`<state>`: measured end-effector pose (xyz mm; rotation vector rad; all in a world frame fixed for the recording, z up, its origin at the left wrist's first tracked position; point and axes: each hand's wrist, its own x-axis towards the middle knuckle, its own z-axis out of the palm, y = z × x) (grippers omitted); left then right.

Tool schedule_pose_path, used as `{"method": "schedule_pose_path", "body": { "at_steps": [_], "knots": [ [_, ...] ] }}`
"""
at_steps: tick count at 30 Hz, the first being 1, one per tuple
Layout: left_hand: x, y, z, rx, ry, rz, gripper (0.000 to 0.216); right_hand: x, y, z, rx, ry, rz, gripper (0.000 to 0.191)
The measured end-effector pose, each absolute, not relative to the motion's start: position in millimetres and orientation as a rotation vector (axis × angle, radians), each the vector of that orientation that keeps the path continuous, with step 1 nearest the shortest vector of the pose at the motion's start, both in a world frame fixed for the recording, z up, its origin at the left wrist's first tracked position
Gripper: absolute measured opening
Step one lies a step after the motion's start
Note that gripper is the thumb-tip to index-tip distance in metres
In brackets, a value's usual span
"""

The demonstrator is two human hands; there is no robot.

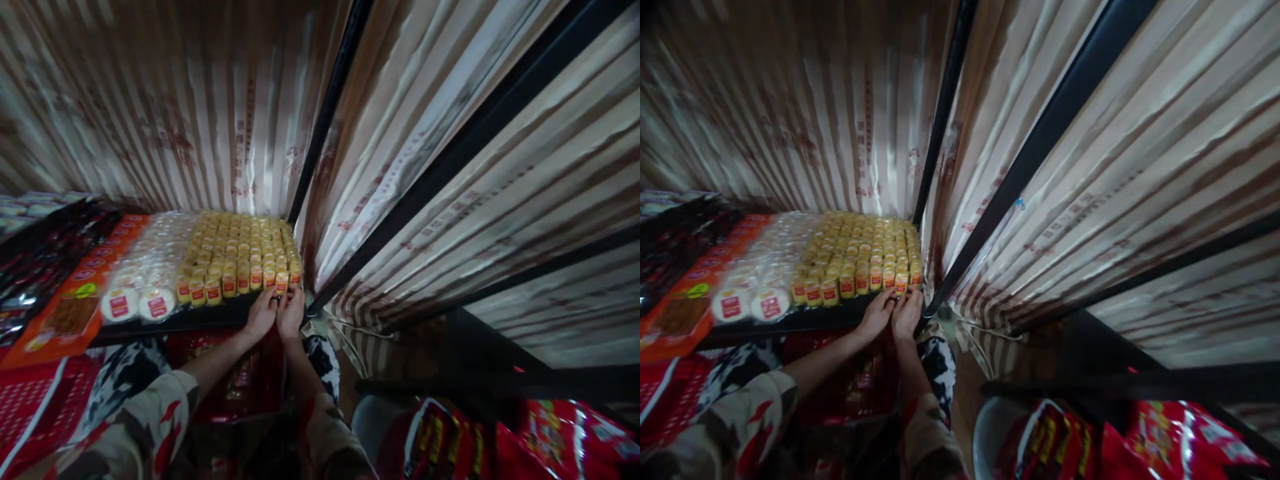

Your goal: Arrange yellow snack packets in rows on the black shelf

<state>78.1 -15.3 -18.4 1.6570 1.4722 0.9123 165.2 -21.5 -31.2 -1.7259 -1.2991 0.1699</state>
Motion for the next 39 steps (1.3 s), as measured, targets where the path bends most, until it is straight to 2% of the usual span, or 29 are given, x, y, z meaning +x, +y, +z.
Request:
{"method": "schedule_pose_path", "body": {
  "at_steps": [7,15,23,33,39],
  "knots": [
    [78,-12,-19,1.675,1.466,0.840,0.042,167,-27,-36,-1.685,-1.417,0.156,0.035],
    [82,-16,-15,1.713,1.505,0.784,0.044,169,-23,-35,-1.748,-1.414,0.202,0.034],
    [71,-32,-22,1.717,1.422,0.944,0.037,171,-33,-39,-1.634,-1.417,0.160,0.035],
    [59,-32,-13,1.754,1.524,1.010,0.046,170,-30,-46,-1.673,-1.457,0.131,0.059],
    [61,-16,-12,1.795,1.568,0.922,0.047,176,-18,-41,-1.692,-1.496,0.118,0.062]
  ]
}}
